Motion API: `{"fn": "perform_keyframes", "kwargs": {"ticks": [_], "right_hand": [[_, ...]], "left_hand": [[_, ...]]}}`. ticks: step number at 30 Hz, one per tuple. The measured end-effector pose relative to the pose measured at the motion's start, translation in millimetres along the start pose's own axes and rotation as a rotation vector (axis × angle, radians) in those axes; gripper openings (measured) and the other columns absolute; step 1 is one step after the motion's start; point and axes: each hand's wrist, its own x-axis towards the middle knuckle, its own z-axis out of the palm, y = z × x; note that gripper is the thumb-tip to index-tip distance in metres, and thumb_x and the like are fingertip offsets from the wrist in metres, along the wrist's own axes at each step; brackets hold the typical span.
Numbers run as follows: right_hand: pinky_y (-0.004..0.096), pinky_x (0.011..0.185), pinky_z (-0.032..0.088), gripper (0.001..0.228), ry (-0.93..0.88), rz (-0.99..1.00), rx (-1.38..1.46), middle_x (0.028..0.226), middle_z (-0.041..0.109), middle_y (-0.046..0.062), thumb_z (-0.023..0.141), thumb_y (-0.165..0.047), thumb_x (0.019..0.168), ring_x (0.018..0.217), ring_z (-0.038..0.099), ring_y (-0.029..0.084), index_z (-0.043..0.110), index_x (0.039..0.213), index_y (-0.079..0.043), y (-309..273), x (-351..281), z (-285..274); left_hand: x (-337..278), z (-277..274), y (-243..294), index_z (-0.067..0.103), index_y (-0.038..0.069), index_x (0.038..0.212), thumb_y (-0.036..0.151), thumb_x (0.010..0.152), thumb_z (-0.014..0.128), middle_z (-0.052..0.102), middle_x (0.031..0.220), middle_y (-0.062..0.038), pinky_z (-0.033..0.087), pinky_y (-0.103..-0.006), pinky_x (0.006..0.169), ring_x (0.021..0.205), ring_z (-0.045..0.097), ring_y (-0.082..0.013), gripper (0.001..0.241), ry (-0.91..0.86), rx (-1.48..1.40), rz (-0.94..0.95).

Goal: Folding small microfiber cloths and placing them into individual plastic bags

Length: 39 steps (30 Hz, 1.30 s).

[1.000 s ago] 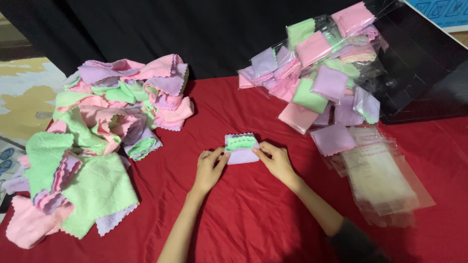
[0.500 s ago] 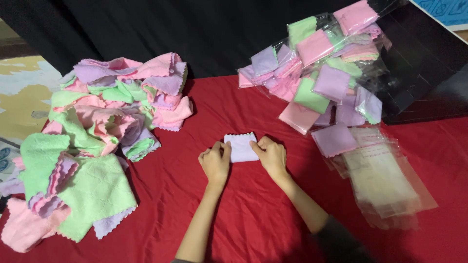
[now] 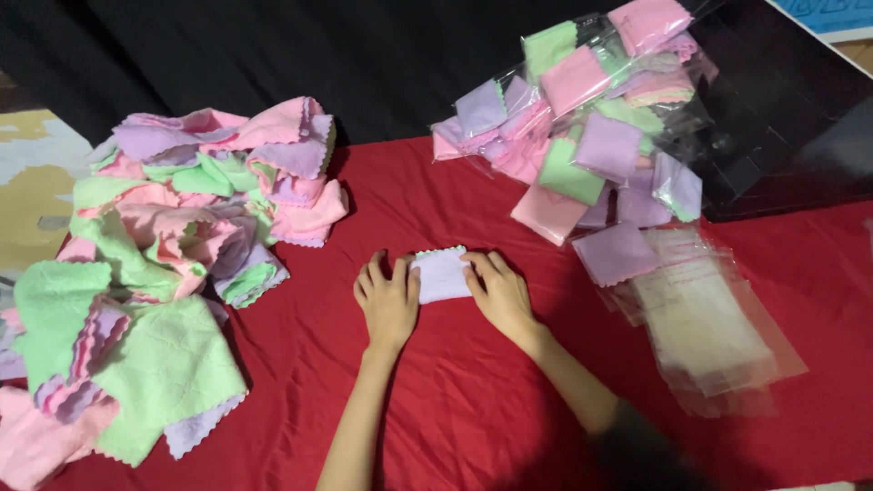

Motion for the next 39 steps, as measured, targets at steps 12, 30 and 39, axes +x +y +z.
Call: {"fn": "perform_keyframes", "kwargs": {"ticks": [12,30,39], "right_hand": [[0.057,0.089,0.053,0.032,0.22,-0.091,-0.273,0.109,0.063,0.032,0.056,-0.021,0.104,0.103,0.063,0.051,0.065,0.121,0.006,82.0,-81.0,-185.1],[0.054,0.126,0.016,0.058,-0.07,0.229,-0.241,0.165,0.035,0.012,0.047,-0.035,0.101,0.156,0.027,0.026,0.043,0.154,-0.014,191.1,-138.2,-218.3],[0.052,0.117,0.044,0.033,0.395,0.025,-0.426,0.144,0.067,0.019,0.053,-0.02,0.114,0.137,0.056,0.045,0.072,0.127,0.004,206.1,-131.3,-226.0]], "left_hand": [[-1.9,-6.0,-22.7,0.068,0.016,0.126,0.027,0.104,0.056,0.057,0.134,-0.015,0.038,-0.0528,0.114,0.131,0.053,-0.0356,0.027,-0.004,-0.209,0.074],[-5.6,-10.8,-18.4,0.064,0.008,0.126,0.023,0.103,0.052,0.057,0.134,-0.017,0.044,-0.0522,0.103,0.117,0.055,-0.0373,0.03,0.133,-0.126,0.232],[-5.9,-10.2,-17.5,0.064,0.01,0.127,0.024,0.103,0.051,0.057,0.135,-0.017,0.042,-0.0527,0.105,0.12,0.054,-0.0373,0.031,0.119,-0.139,0.205]]}}
